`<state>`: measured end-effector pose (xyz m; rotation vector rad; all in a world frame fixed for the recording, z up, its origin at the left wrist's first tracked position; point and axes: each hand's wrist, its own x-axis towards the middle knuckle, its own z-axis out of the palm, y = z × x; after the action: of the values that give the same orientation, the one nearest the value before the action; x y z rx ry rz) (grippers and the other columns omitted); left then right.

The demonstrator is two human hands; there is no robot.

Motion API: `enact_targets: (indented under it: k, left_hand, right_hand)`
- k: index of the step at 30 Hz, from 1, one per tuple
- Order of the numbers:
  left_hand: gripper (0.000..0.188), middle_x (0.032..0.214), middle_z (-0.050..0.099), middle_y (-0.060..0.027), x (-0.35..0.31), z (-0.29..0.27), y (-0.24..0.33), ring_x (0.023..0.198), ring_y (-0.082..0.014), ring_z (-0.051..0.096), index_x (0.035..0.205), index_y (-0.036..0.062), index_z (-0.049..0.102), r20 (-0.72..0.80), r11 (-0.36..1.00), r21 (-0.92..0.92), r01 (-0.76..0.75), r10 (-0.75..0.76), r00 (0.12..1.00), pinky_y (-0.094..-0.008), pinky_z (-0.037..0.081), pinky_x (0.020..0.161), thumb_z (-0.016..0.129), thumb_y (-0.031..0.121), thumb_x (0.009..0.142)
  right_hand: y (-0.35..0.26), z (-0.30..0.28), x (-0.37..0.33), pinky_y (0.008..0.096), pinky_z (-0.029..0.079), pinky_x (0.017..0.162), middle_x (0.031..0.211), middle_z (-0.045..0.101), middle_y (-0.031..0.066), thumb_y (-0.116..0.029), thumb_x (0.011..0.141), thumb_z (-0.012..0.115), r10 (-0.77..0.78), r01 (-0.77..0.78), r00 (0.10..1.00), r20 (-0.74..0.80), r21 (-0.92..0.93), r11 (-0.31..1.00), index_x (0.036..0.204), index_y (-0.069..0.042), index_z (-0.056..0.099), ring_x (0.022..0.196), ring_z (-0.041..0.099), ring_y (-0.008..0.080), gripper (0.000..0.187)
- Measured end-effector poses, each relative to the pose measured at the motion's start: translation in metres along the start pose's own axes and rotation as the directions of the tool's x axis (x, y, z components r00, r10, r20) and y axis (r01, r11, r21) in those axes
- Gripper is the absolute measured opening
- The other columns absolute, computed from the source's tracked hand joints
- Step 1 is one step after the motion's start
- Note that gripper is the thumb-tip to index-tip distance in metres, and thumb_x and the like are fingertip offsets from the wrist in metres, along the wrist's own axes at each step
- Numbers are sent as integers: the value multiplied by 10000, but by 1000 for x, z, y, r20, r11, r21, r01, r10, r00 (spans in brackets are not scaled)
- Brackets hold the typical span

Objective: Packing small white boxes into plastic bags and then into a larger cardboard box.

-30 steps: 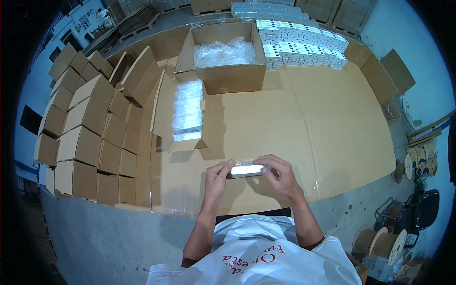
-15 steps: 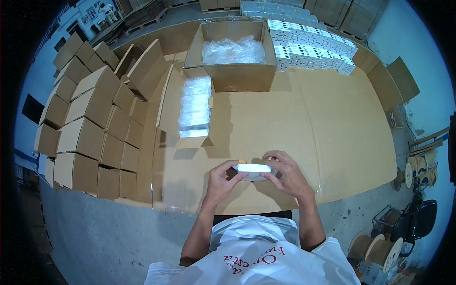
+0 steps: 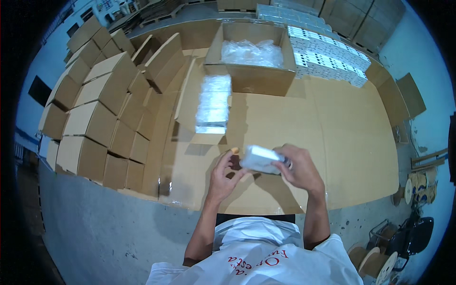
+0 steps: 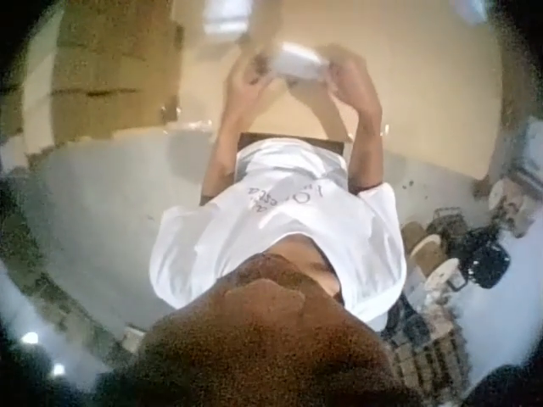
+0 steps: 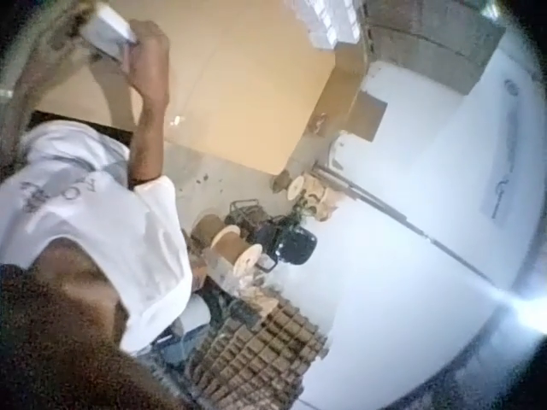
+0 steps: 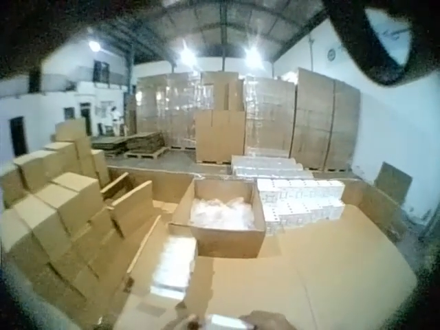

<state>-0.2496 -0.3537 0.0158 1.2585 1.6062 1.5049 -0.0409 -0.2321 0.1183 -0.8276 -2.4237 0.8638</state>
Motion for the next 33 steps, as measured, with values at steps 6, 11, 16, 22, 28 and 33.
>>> enact_targets:
  k: [6,11,16,22,28,33]
  left_hand:
    - [439,1401,559,-194,-5,-54,-5,1264,-337,581,1247,-24,618,-120,970,240,39,-11,993,-404,534,994,764,101,852]
    - [376,1402,556,-188,-6,-77,-9,1262,-344,579,1195,-24,633,-93,950,311,-12,43,995,-414,477,1061,743,75,849]
    - [340,1399,560,-176,-10,-96,-16,1257,-338,583,1175,-15,649,-74,946,319,-51,78,994,-412,471,1067,728,68,855]
    - [328,1406,558,-169,-12,-108,-23,1268,-327,576,1176,-10,654,-63,944,328,-38,62,996,-413,463,1074,714,70,864]
    - [331,1393,561,-170,-11,-108,-22,1274,-326,571,1182,-3,657,-57,943,330,-36,58,997,-415,459,1079,710,71,863]
    - [336,1381,566,-169,-10,-106,-24,1274,-326,568,1184,0,659,-58,944,328,-42,65,996,-417,460,1077,712,71,860]
  right_hand:
    - [-19,59,72,293,562,810,1005,684,98,2,955,666,57,132,954,-294,583,801,1158,79,612,932,651,126,225]
    - [-30,115,121,298,563,863,1055,676,106,9,965,650,8,176,962,-274,641,747,1188,85,594,994,650,147,242]
    - [-31,144,133,296,567,842,1047,684,112,9,957,653,-6,192,959,-282,636,747,1210,66,600,972,651,143,264]
    - [-31,152,139,310,570,795,950,698,111,17,916,687,-61,196,962,-267,517,834,1180,44,628,853,649,130,272]
    - [-36,139,134,309,563,766,929,701,116,65,885,674,-216,264,936,-276,148,953,1190,30,651,822,673,159,307]
    - [-36,142,131,327,562,747,936,702,139,61,878,684,-170,248,923,-346,195,949,1190,34,649,803,679,183,315]
